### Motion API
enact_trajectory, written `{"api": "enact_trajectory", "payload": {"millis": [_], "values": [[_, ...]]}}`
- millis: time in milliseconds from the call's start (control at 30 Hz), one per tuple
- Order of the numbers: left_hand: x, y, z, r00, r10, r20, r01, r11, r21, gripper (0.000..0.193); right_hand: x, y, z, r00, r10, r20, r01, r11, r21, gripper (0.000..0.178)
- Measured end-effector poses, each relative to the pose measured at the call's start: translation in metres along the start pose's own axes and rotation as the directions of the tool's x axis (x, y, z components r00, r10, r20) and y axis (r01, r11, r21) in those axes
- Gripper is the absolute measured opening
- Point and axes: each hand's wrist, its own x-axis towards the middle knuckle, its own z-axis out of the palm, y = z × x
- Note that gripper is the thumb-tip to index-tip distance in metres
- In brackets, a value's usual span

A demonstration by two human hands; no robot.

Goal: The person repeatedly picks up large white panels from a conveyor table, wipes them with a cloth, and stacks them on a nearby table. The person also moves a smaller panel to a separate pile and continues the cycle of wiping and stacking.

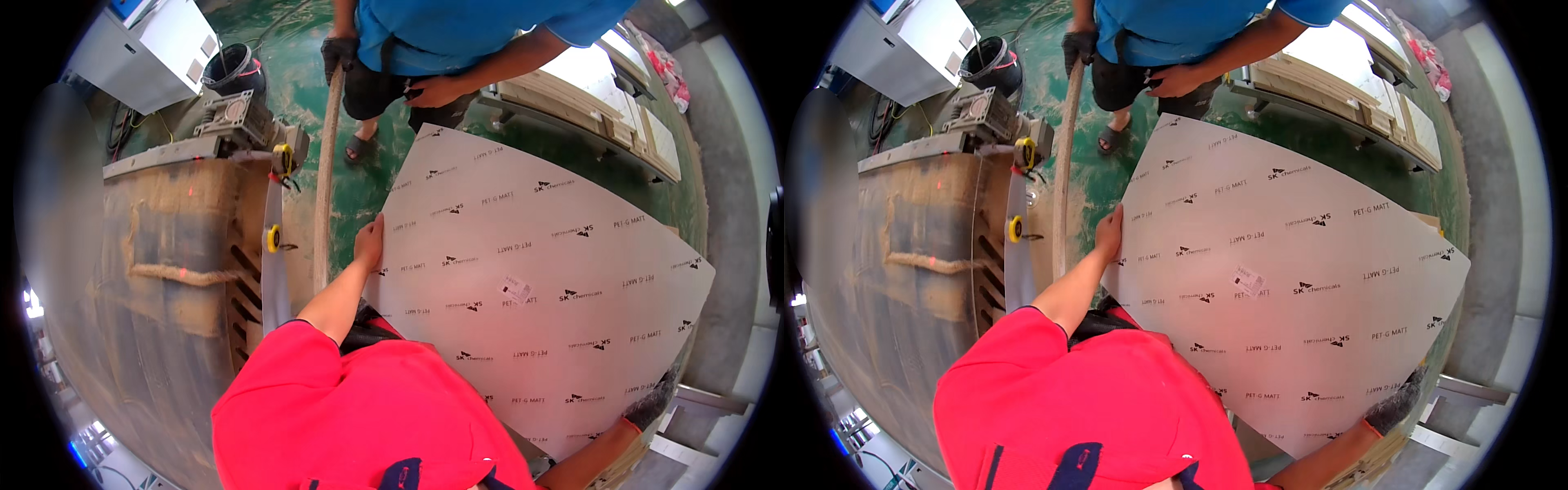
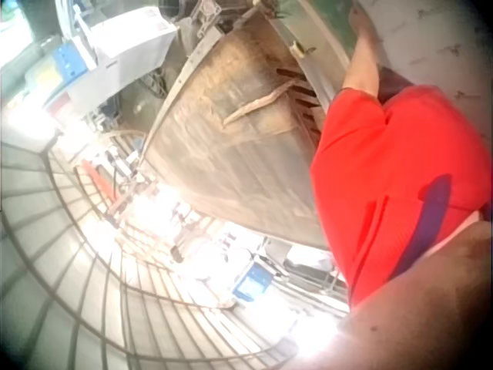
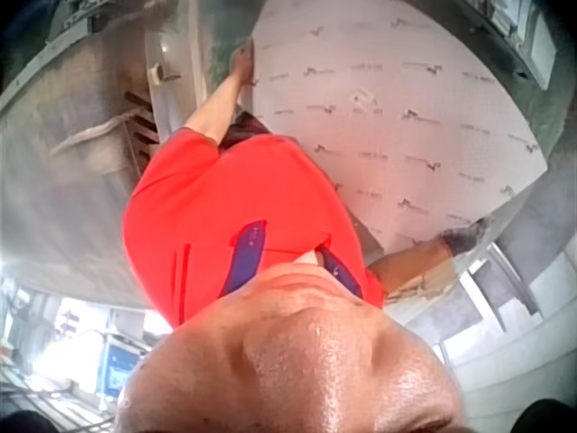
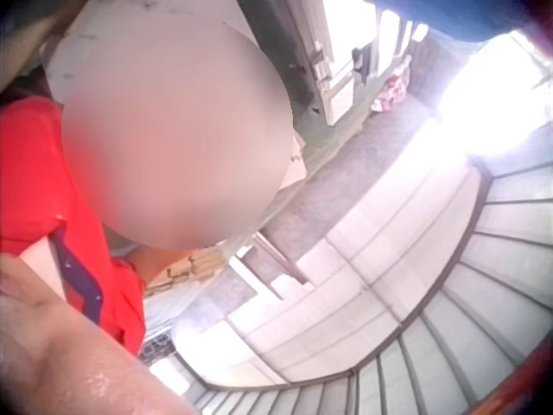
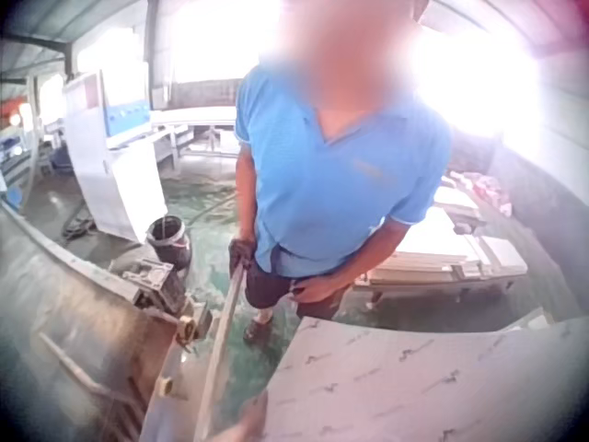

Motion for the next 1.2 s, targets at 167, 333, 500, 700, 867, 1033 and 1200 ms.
{"api": "enact_trajectory", "payload": {"millis": [167, 333, 500, 700, 867, 1033, 1200], "values": [[-0.038, 0.006, 0.012, 0.998, 0.002, -0.070, 0.002, 0.999, 0.047, 0.067, -0.013, -0.003, 0.012, 0.985, 0.005, 0.174, -0.024, 0.994, 0.106, 0.046], [-0.061, 0.010, 0.011, 0.990, 0.050, -0.132, -0.027, 0.985, 0.172, 0.070, -0.011, -0.012, 0.012, 0.994, -0.079, 0.082, 0.077, 0.997, 0.029, 0.043], [-0.049, 0.052, 0.007, 0.997, 0.001, -0.074, 0.018, 0.965, 0.262, 0.075, 0.015, 0.001, -0.022, 0.985, -0.026, -0.172, 0.008, 0.994, -0.108, 0.043], [-0.029, 0.127, 0.005, 0.977, 0.207, -0.057, -0.179, 0.932, 0.315, 0.076, 0.029, 0.050, -0.059, 0.956, -0.141, -0.259, 0.169, 0.981, 0.092, 0.045], [-0.036, 0.138, -0.010, 0.954, 0.297, -0.050, -0.265, 0.908, 0.326, 0.075, 0.000, 0.088, -0.086, 0.964, -0.026, -0.266, 0.070, 0.985, 0.156, 0.044], [-0.030, 0.125, -0.010, 0.939, 0.342, 0.017, -0.335, 0.909, 0.248, 0.074, -0.027, 0.119, -0.107, 0.963, -0.067, -0.261, 0.115, 0.979, 0.171, 0.041], [-0.004, 0.129, 0.000, 0.911, 0.405, 0.083, -0.412, 0.875, 0.255, 0.071, -0.052, 0.151, -0.117, 0.920, -0.021, -0.391, 0.103, 0.976, 0.190, 0.043]]}}
